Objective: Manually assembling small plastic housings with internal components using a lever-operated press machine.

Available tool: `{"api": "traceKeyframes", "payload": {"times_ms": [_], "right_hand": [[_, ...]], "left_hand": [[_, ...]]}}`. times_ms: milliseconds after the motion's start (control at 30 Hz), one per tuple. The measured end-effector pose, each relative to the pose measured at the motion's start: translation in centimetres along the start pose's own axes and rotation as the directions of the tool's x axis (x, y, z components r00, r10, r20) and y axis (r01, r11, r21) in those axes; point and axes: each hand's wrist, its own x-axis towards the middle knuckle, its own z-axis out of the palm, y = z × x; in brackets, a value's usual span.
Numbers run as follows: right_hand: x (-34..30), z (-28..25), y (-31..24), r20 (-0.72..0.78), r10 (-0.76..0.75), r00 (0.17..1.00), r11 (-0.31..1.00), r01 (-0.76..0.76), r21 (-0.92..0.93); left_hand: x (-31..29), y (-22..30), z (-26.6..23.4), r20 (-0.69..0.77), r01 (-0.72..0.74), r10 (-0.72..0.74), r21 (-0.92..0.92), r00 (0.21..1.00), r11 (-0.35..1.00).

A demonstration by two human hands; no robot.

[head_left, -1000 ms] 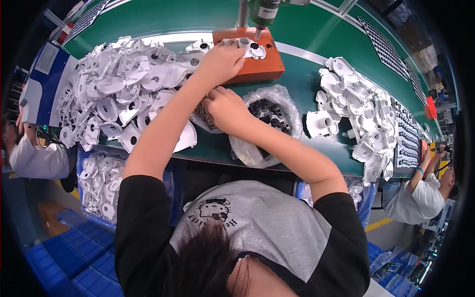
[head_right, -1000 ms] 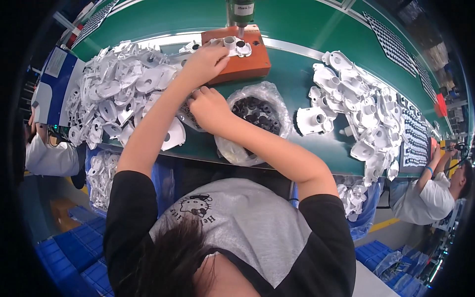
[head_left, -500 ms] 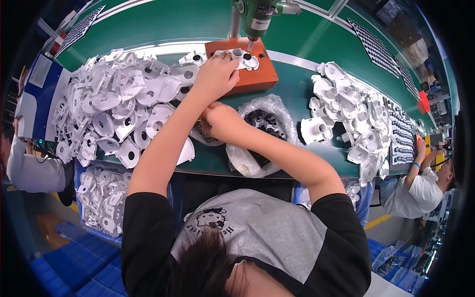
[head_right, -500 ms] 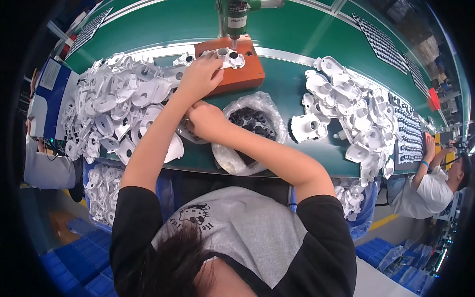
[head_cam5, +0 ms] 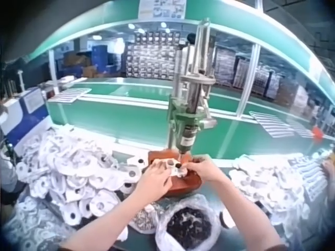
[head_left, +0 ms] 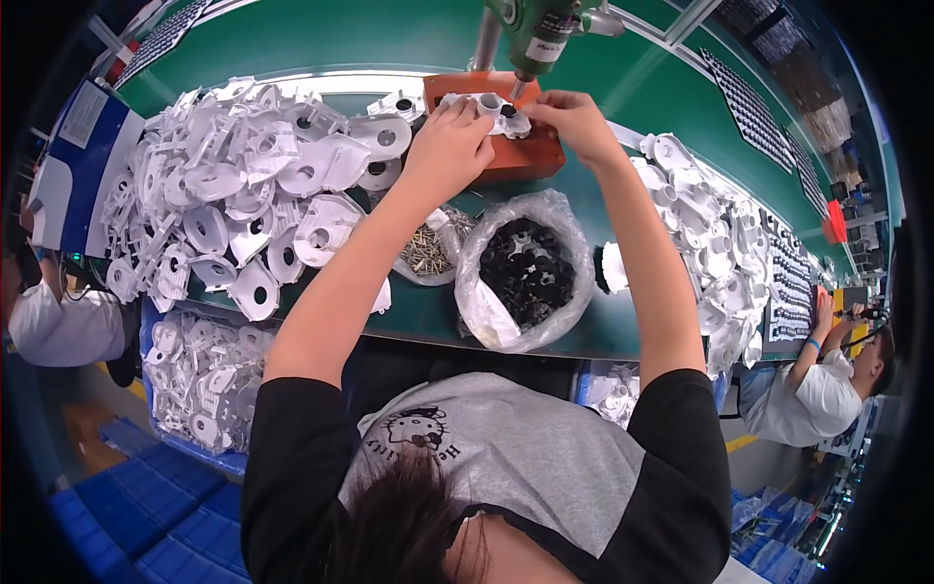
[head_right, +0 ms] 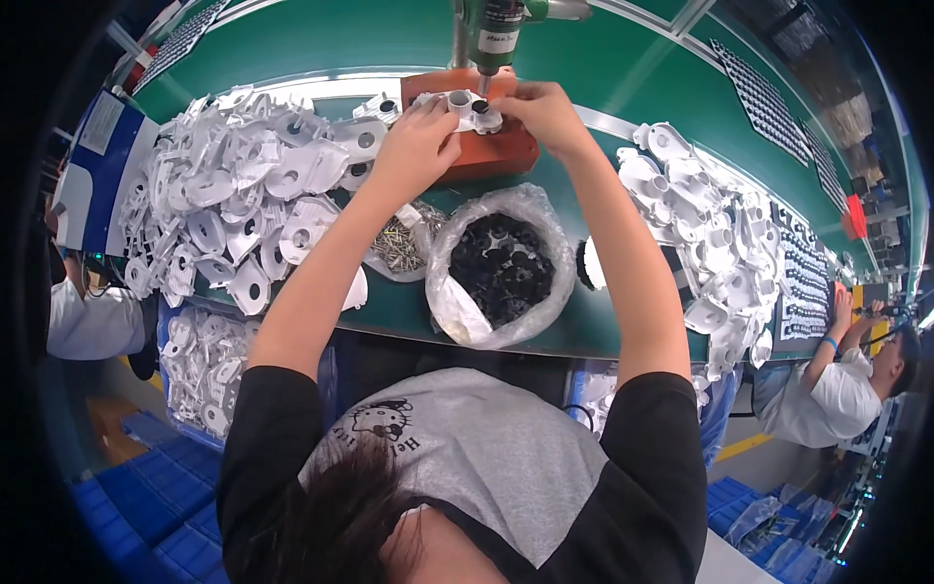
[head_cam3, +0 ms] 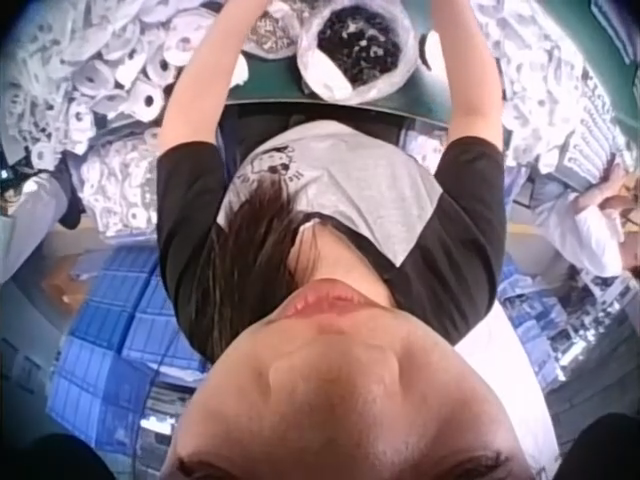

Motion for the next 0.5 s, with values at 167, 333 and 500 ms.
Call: {"api": "traceKeyframes", "payload": {"times_ms": [167, 333, 500], "right_hand": [[2.8, -0.3, 1.4, 0.039, -0.111, 0.993, 0.994, 0.11, 0.023], [2.7, -0.7, -0.5, 0.136, 0.027, 0.99, 0.992, -0.01, -0.124], [3.1, -1.1, -1.5, 0.176, 0.089, 0.98, 0.979, -0.053, -0.198]], "left_hand": [[-0.1, 0.0, 0.3, -0.047, -0.006, 0.004, -0.024, 0.999, 1.0], [-0.2, -0.2, 0.2, -0.058, 0.004, -0.005, -0.028, 0.998, 1.0], [-0.2, 0.0, 0.2, -0.057, 0.011, -0.013, -0.033, 0.998, 0.999]]}}
